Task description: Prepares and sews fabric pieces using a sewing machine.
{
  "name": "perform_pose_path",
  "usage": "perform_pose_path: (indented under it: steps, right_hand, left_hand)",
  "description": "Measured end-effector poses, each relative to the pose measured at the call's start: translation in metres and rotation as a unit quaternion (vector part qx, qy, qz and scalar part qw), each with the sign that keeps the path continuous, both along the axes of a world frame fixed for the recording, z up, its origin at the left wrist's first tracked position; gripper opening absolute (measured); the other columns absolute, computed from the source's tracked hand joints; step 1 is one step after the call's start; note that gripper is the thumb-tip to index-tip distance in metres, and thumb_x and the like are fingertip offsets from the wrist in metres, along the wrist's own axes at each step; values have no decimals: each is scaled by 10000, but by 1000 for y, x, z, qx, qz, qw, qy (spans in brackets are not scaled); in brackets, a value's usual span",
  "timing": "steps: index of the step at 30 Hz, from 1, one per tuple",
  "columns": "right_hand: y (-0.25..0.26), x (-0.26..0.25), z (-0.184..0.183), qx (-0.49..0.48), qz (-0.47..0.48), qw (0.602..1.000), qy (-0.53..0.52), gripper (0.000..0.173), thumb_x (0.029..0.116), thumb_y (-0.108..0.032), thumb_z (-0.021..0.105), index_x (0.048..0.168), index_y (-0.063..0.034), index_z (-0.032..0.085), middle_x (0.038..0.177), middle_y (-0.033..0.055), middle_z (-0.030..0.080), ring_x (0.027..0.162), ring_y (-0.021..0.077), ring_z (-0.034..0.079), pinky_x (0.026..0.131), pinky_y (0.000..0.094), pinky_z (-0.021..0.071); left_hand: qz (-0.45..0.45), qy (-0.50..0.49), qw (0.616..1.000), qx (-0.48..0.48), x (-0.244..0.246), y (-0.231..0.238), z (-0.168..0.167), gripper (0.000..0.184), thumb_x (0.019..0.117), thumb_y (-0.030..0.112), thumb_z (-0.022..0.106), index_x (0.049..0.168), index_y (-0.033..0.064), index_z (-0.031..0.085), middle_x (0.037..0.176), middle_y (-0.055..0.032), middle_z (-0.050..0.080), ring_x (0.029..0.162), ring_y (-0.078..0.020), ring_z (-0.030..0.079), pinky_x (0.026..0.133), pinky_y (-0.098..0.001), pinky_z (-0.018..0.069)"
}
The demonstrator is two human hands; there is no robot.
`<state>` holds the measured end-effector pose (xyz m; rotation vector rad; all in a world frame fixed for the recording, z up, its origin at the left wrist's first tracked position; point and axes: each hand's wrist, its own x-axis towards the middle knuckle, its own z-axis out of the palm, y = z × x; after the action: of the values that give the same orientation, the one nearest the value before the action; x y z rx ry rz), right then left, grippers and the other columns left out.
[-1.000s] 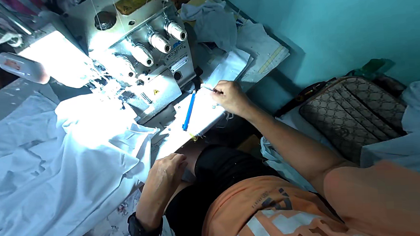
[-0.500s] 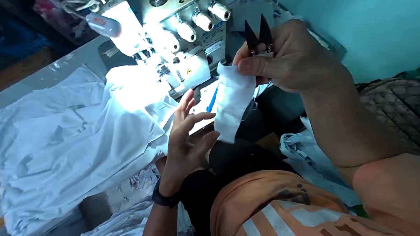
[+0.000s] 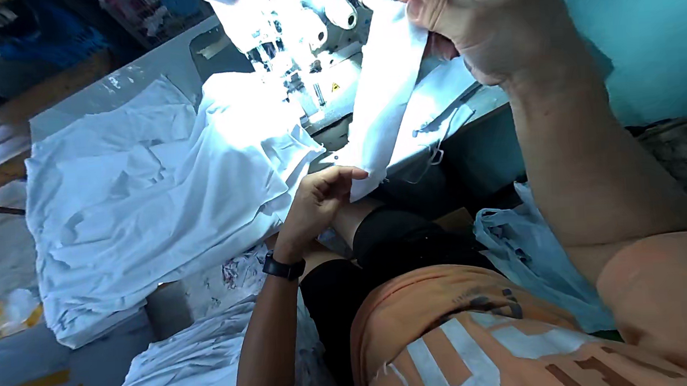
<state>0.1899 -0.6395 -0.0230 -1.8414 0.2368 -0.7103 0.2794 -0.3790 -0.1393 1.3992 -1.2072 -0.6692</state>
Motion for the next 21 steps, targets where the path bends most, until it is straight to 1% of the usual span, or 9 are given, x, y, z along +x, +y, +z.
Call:
perform_pose_path:
  steps: [3, 5, 6, 9, 11, 13, 14, 17, 21]
  right_hand:
    - [9, -8, -1, -45, 42, 997, 42, 141, 935, 14, 567, 998, -80, 650, 882, -91, 644, 678, -56, 586, 606, 132, 519]
    - [21, -15, -8, -93, 90, 990, 52, 187, 901, 19, 531, 988, -41, 686, 919, -67, 692, 737, -74, 599, 672, 142, 524]
    - [26, -17, -14, -103, 124, 986, 41, 204, 880, 17, 522, 974, -35, 695, 947, -53, 708, 769, -78, 607, 696, 137, 521]
    - [42, -19, -31, -72, 219, 973, -9, 140, 910, -36, 587, 937, -10, 722, 966, -15, 703, 781, -69, 613, 678, 104, 519]
    - [51, -19, -37, -33, 260, 965, -19, 133, 934, -111, 642, 897, -18, 729, 967, -22, 702, 843, -57, 641, 730, 104, 545]
    - [57, -18, -41, -7, 279, 960, -32, 158, 904, -185, 716, 874, -31, 734, 964, -36, 706, 856, -57, 645, 725, 103, 549]
    - [59, -17, -43, -2, 279, 960, -36, 177, 878, -213, 755, 878, -37, 735, 959, -44, 701, 855, -59, 641, 718, 99, 543]
    - [63, -15, -47, -11, 255, 966, -38, 208, 808, -199, 821, 895, -36, 725, 954, -32, 684, 865, -47, 636, 722, 99, 541]
    - [70, -20, -55, -15, 188, 981, -55, 84, 847, -112, 767, 847, -43, 719, 959, -18, 679, 838, -44, 631, 690, 99, 541]
  left_hand:
    - [57, -89, 992, -74, -3, -6, -2, 208, 793, -128, 718, 972, -24, 697, 943, -80, 712, 841, -85, 685, 776, -229, 588]
    - [104, -136, 978, -116, -3, -16, 11, 139, 763, -19, 821, 839, -2, 707, 968, -83, 671, 940, -107, 650, 837, -233, 558]
    - [122, -138, 973, -136, -3, -19, 20, 159, 781, 62, 849, 800, 15, 698, 1010, -76, 648, 993, -104, 621, 870, -227, 532]
    - [165, -100, 967, -164, -9, -19, 39, 163, 858, 137, 808, 839, 36, 682, 1202, -58, 618, 1148, -83, 591, 959, -228, 524]
    - [195, -77, 965, -156, -12, -18, 44, 139, 899, 162, 769, 887, 54, 681, 1299, -49, 596, 1235, -92, 564, 1003, -254, 512]
    - [202, -33, 967, -149, -13, -17, 44, 122, 926, 162, 738, 901, 62, 674, 1343, -48, 611, 1280, -107, 562, 1031, -292, 510]
    - [198, -6, 969, -151, -13, -17, 43, 93, 933, 140, 726, 907, 65, 678, 1306, -35, 646, 1244, -99, 594, 1017, -298, 524]
    - [206, 61, 962, -169, -17, -20, 41, 46, 938, 65, 716, 920, 105, 729, 973, 56, 734, 908, -23, 691, 812, -233, 590]
    - [238, 114, 944, -196, -24, -21, 38, 61, 946, 71, 717, 959, 123, 745, 919, 51, 753, 827, -33, 713, 753, -239, 613]
